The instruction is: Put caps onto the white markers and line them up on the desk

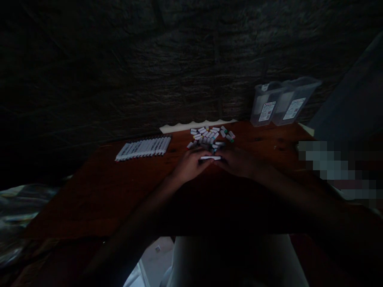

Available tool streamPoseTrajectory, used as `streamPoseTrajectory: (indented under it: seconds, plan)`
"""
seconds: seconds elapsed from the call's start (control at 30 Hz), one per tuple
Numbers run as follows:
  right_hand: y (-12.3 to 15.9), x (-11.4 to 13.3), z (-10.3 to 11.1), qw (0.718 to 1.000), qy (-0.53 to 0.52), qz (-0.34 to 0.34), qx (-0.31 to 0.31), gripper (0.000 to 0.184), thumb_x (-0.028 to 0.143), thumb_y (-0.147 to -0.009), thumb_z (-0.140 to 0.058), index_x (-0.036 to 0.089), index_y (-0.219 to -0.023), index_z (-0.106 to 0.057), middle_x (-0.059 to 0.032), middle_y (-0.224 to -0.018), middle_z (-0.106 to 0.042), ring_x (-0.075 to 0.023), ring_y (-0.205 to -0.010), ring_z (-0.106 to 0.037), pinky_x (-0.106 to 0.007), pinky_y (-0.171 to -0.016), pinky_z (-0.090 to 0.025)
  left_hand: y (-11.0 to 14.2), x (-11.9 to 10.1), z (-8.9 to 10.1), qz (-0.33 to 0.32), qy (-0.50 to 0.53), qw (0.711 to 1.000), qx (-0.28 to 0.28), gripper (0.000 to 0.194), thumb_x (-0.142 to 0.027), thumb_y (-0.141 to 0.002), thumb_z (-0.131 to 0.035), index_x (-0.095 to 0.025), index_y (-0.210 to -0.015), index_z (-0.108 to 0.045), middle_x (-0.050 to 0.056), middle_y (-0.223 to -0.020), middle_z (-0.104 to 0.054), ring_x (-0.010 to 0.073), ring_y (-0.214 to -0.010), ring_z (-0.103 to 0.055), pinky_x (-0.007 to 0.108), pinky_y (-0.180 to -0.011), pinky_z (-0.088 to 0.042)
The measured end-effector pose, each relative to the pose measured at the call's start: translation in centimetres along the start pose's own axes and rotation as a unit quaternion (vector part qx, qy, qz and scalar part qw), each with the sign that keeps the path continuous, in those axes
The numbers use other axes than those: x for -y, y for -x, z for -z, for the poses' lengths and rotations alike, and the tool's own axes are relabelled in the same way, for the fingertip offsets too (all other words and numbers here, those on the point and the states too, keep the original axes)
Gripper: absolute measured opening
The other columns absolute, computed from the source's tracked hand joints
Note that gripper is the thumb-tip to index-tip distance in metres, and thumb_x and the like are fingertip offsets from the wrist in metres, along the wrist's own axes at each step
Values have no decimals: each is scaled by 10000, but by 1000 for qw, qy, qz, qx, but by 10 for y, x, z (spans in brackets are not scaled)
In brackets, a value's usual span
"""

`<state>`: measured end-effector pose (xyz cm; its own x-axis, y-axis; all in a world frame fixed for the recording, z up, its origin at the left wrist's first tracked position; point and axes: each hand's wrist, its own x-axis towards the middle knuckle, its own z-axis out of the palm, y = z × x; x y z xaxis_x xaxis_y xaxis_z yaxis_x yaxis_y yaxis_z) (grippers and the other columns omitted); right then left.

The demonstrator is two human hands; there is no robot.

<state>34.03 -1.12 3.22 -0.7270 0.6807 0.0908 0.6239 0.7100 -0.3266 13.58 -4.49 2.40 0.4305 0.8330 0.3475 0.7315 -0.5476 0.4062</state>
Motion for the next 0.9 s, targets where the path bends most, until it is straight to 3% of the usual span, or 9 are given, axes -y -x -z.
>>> streamPoseTrajectory:
  seconds: [0.9]
  plan:
    - [1,0,0,1000,2,10,6,294,339,-957,-467,158,-1122,-630,-130,-1121,-662,-245,-1040,-597,-346,-865,-441,-1,-1,1,-8,-7,1000,9,188,-310,-911,-574,-199,-1021,-679,54,-1021,-699,195,-980,-646,348,-863,-502]
